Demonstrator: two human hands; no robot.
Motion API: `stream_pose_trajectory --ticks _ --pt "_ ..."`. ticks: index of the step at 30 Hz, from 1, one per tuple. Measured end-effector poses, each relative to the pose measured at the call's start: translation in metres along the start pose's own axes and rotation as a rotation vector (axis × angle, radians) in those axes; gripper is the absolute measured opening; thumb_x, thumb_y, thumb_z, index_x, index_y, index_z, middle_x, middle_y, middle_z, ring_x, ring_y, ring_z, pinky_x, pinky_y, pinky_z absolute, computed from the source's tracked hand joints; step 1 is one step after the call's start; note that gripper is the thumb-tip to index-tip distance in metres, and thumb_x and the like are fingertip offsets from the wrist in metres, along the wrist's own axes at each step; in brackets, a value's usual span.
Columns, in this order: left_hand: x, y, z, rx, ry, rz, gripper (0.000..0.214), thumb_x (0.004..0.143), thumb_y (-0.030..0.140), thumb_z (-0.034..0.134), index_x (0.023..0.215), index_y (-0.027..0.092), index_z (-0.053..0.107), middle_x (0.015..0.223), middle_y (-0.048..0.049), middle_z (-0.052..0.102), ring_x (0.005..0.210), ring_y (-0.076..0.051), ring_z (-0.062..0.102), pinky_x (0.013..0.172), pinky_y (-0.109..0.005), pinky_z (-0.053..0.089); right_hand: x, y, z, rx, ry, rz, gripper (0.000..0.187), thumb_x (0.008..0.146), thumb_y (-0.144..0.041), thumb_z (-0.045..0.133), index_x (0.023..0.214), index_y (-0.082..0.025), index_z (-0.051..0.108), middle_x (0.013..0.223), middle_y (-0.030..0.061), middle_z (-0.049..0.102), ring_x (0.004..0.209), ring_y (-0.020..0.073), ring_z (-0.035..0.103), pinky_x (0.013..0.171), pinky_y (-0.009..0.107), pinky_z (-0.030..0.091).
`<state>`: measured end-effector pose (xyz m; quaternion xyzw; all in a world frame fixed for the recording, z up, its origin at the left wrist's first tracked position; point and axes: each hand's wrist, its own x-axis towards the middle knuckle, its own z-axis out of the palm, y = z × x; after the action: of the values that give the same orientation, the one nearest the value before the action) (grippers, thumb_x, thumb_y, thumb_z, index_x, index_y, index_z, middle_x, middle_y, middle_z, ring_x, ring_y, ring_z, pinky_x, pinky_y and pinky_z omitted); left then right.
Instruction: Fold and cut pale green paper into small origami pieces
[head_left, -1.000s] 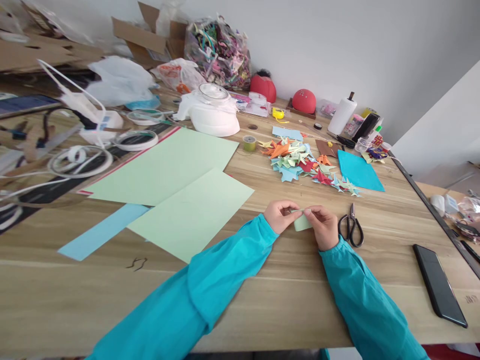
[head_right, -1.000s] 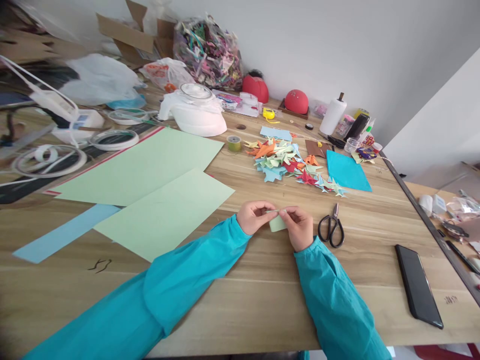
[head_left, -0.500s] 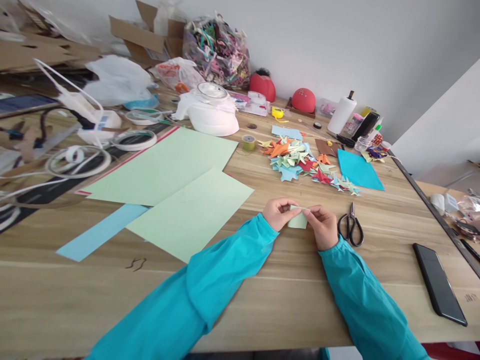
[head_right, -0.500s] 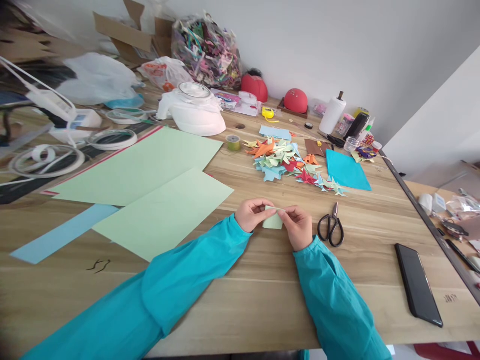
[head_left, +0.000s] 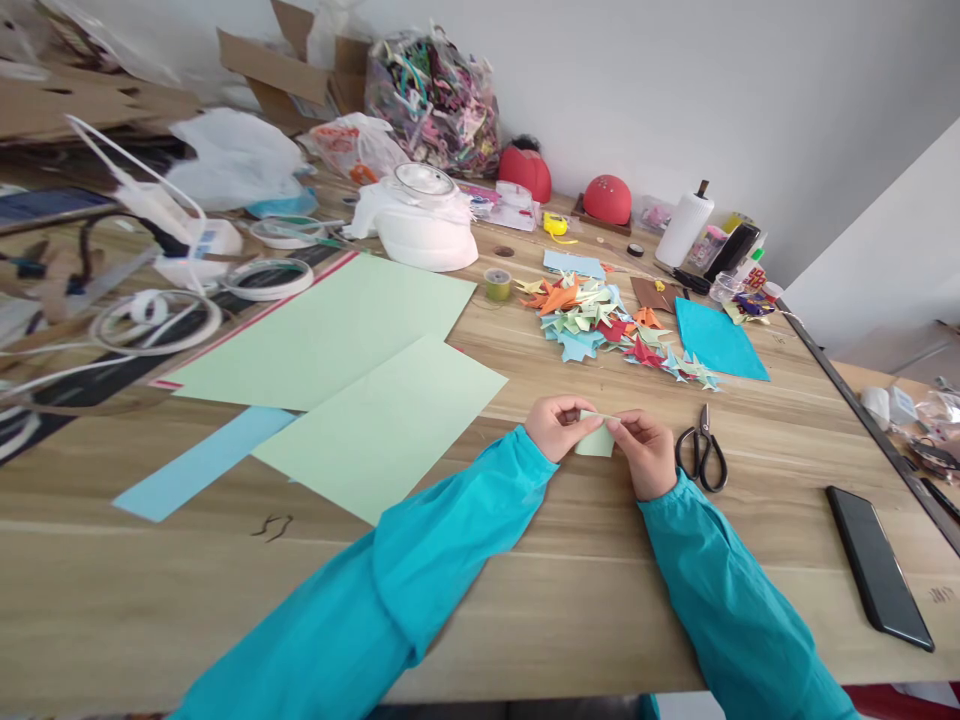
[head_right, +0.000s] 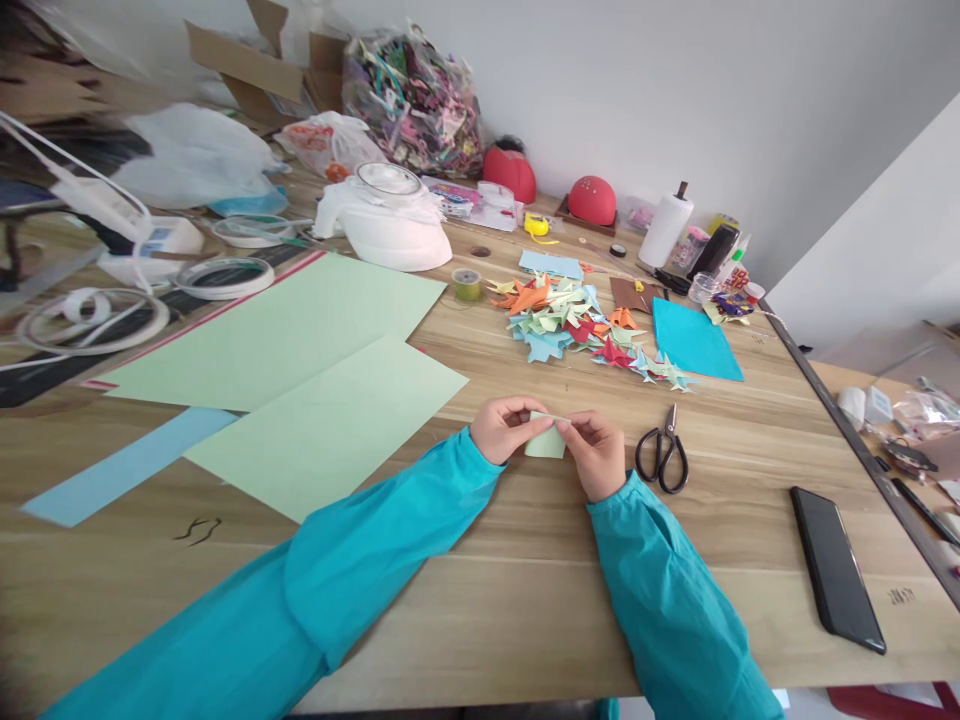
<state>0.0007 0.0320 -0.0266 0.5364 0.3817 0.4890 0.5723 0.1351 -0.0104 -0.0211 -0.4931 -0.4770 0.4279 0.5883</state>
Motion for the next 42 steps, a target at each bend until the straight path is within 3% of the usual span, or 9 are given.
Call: stream_pose_trajectory --ticks 25,35,42 --pt "0.0000 -0.0027 -0.0023 0.066 -0.042 0.039 0.023 0.057 0.033 0.071 0.062 0.013 0.064 0.046 0.0031 0.047 0.045 -0.007 0.037 0.043 -0.021 0.029 0.0000 -0.0007 -0.0019 -0.036 -0.013 -0.010 0.019 0.062 -0.034 0.074 0.063 -0.018 0.064 0.055 -0.0016 0.061 0.051 0.0100 0.051 0.049 0.023 0.040" --pt "0.0007 0.0010 -0.0012 -0.005 -0.011 -0.021 0.028 0.050 0.035 0.076 0.059 0.013 0.062 0.043 0.0045 0.046 0.044 -0.006 0.038 0.042 -0.020 0.029 0.0005 0.0004 -0.0034 -0.032 -0.021 -0.033 0.017 0.066 -0.034 0.071 0.061 -0.019 0.064 0.056 -0.0019 0.060 0.053 0.0110 0.051 0.052 0.025 0.041" --pt "0.0058 -0.0078 -0.0020 -0.061 0.011 -0.060 0.034 0.046 0.041 0.078 0.052 0.013 0.060 0.045 0.0026 0.051 0.045 -0.007 0.042 0.043 -0.022 0.033 0.0014 -0.0012 -0.0015 -0.020 -0.001 -0.042 0.018 0.064 -0.035 0.072 0.060 -0.020 0.063 0.056 -0.0023 0.060 0.053 0.0114 0.051 0.052 0.026 0.042"
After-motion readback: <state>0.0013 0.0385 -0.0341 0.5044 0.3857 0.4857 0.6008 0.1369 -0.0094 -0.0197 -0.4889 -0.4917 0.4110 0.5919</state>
